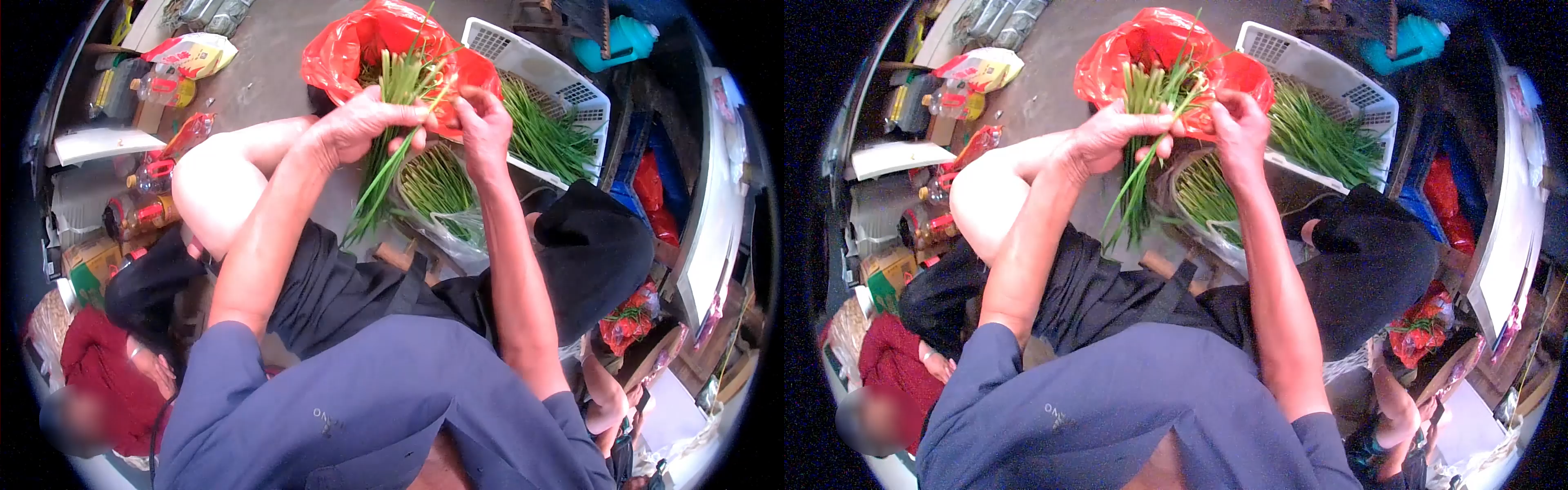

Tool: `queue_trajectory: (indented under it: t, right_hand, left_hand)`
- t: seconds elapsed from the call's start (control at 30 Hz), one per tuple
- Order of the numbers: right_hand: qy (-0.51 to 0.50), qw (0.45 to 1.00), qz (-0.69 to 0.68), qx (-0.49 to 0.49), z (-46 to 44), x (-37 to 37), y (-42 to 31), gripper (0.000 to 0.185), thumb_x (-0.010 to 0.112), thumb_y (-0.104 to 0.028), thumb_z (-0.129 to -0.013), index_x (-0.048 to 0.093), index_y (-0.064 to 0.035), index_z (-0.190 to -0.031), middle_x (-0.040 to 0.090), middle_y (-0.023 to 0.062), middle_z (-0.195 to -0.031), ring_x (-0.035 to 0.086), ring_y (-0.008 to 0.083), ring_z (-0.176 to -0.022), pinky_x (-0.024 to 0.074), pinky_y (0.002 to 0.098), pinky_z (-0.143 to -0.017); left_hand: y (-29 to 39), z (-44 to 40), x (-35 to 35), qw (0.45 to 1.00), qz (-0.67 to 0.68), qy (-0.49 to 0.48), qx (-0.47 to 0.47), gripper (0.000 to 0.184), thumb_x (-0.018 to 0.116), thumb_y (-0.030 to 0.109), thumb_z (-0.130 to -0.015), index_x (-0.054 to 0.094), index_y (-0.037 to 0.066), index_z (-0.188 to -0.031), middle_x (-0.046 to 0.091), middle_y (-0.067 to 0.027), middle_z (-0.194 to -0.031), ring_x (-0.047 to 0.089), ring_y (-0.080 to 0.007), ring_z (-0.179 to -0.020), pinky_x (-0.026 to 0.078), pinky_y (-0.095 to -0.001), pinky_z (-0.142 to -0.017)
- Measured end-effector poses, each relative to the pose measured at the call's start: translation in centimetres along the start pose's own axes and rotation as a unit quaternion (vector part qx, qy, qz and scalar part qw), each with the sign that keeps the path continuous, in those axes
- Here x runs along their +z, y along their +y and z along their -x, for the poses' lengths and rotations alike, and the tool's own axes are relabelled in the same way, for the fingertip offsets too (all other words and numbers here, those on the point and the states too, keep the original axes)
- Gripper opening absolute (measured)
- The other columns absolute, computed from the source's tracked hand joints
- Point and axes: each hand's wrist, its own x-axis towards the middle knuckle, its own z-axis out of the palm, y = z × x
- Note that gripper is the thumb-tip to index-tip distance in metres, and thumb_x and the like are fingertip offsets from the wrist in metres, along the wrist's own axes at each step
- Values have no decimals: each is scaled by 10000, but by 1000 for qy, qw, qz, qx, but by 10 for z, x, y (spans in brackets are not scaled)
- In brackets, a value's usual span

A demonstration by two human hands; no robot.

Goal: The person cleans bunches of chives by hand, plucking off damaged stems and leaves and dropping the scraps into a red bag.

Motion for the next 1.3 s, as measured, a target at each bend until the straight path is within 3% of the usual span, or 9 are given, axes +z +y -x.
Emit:
queue_trajectory:
  t: [0.1,0.23,0.3,0.37,0.47,0.7,0.77,0.87,1.3]
  right_hand:
    - [-37,999,31,-23,-6,23,-20,223,609,-56,-871,588,39,-1071,647,113,-945,611,128,-621,529,248,-609]
    - [-41,992,110,50,-14,5,1,200,621,-129,-893,645,26,-1017,656,58,-812,588,94,-623,481,222,-541]
    - [-29,986,165,-9,-6,-15,29,211,616,-189,-905,662,14,-931,631,41,-696,556,83,-549,441,223,-486]
    - [-40,976,148,156,15,-35,48,259,603,-250,-915,654,-3,-857,594,30,-616,520,81,-491,406,230,-453]
    - [-41,944,205,254,37,-43,82,326,604,-305,-895,635,-13,-752,567,31,-567,506,97,-457,403,249,-433]
    - [-109,899,355,232,46,-69,173,198,629,-187,-826,675,5,-820,639,64,-644,606,125,-536,483,285,-497]
    - [-89,885,381,253,46,-73,191,196,625,-224,-747,705,-67,-833,683,148,-745,680,267,-685,524,393,-676]
    - [-124,861,443,216,46,-66,201,198,622,-230,-738,711,-103,-860,684,164,-830,668,325,-790,520,420,-731]
    - [-217,837,489,112,64,-36,194,207,636,-238,-743,676,-76,-866,648,184,-862,621,375,-865,496,467,-756]
  left_hand:
    - [15,9,2,998,33,26,45,199,609,197,-908,639,14,-978,642,-47,-736,589,-98,-644,459,-213,-572]
    - [23,16,-7,995,34,33,90,223,591,213,-920,612,8,-1005,636,-60,-741,611,-138,-672,488,-272,-632]
    - [25,18,-10,993,48,53,98,214,586,199,-919,609,7,-1009,631,-57,-746,591,-132,-645,478,-269,-617]
    - [28,16,-11,987,71,84,114,198,576,173,-917,603,4,-1018,619,-50,-756,549,-120,-590,459,-264,-588]
    - [34,13,-7,982,118,91,116,188,561,154,-921,600,1,-1024,596,-35,-746,489,-87,-535,410,-231,-527]
    - [29,7,-11,979,78,157,102,159,582,179,-918,596,24,-952,486,19,-646,441,-66,-506,367,-230,-504]
    - [27,6,-12,979,78,167,82,154,638,186,-880,599,40,-907,514,17,-631,454,-68,-491,376,-243,-500]
    - [29,5,-11,978,73,187,59,124,607,131,-868,599,24,-930,526,8,-645,462,-69,-497,389,-241,-497]
    - [28,3,-8,974,50,217,53,169,600,108,-863,608,12,-1002,557,-9,-678,445,-57,-495,362,-207,-478]
